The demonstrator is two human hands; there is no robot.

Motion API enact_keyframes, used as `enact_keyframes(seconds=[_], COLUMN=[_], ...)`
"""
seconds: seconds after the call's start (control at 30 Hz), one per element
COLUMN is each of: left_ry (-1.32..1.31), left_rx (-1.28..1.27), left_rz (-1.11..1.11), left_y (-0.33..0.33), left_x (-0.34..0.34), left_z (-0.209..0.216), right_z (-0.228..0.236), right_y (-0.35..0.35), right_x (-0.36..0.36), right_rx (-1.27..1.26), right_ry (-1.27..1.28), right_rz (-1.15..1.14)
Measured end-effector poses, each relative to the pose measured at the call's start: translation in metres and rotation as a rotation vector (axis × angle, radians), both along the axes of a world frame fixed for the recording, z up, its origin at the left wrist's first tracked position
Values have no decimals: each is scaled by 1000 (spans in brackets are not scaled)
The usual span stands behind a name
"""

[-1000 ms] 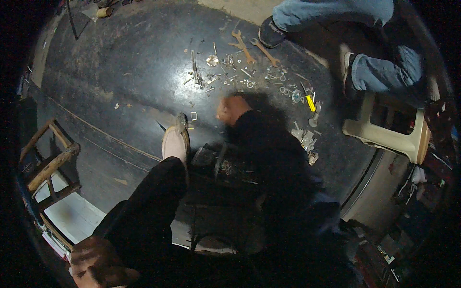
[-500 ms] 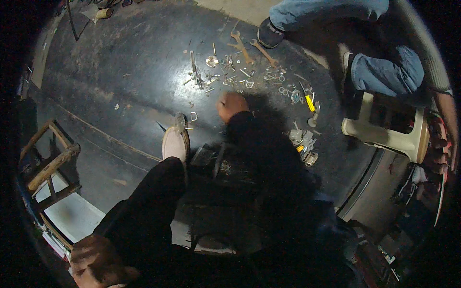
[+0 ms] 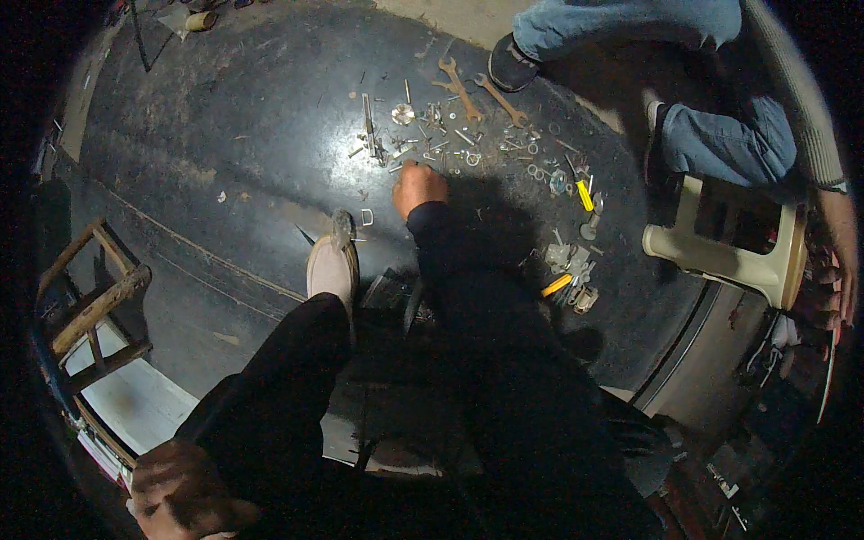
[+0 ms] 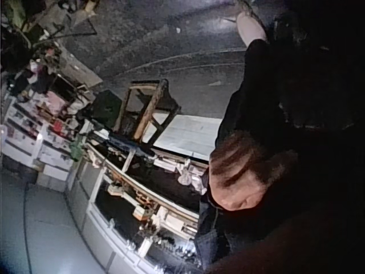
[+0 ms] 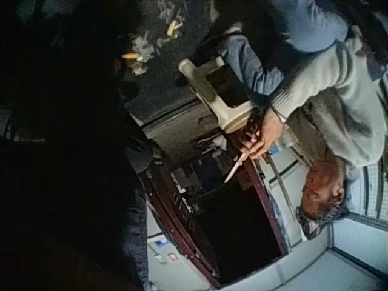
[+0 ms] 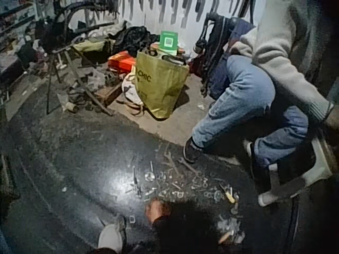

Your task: The person sorts small metal hardware from a pile on the floor into a black tray. They pick up individual items such as washers, nuts, and bolts, inspect them, and place them into the tray. Another person sits nearby on a stool but does not assist.

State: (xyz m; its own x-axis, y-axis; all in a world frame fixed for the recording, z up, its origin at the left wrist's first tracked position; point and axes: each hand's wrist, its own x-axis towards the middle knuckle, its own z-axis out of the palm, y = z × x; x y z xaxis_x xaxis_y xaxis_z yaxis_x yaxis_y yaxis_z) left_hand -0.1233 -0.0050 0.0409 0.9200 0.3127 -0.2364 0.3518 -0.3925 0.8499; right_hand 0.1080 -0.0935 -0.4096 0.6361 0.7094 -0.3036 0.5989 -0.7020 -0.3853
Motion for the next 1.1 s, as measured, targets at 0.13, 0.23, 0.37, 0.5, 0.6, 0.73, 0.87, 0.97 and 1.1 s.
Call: enact_keyframes(seconds=[0.13,0.23,0.37,0.5,0.6,0.73,0.87,0.97,1.1], left_ry=[4,-5,-13,-45,-28,-10,-112,-98,-18], left_rx=[4,-3,-13,101,119,39,128,82,-47], left_rz=[-17,-22,5,119,143,43,71,19,-87], left_y=[-1,-2,-6,-17,-20,-17,-18,-16,-10], left_x=[-1,-2,-6,-8,-9,-16,-23,-21,-13], left_z=[1,3,3,-1,2,6,-4,-5,4], right_z=[-5,-10,5,55,95,107,68,35,1], right_y=[-9,-26,-57,-92,-110,-118,-109,-98,-76], right_x=[4,16,36,39,41,41,51,66,76], right_rx=[43,172,139,-11,-201,-385,-74,82,82], right_ry=[-26,33,190,531,892,1025,470,175,-54], right_rz=[49,58,-13,-19,366,326,149,-6,-197])
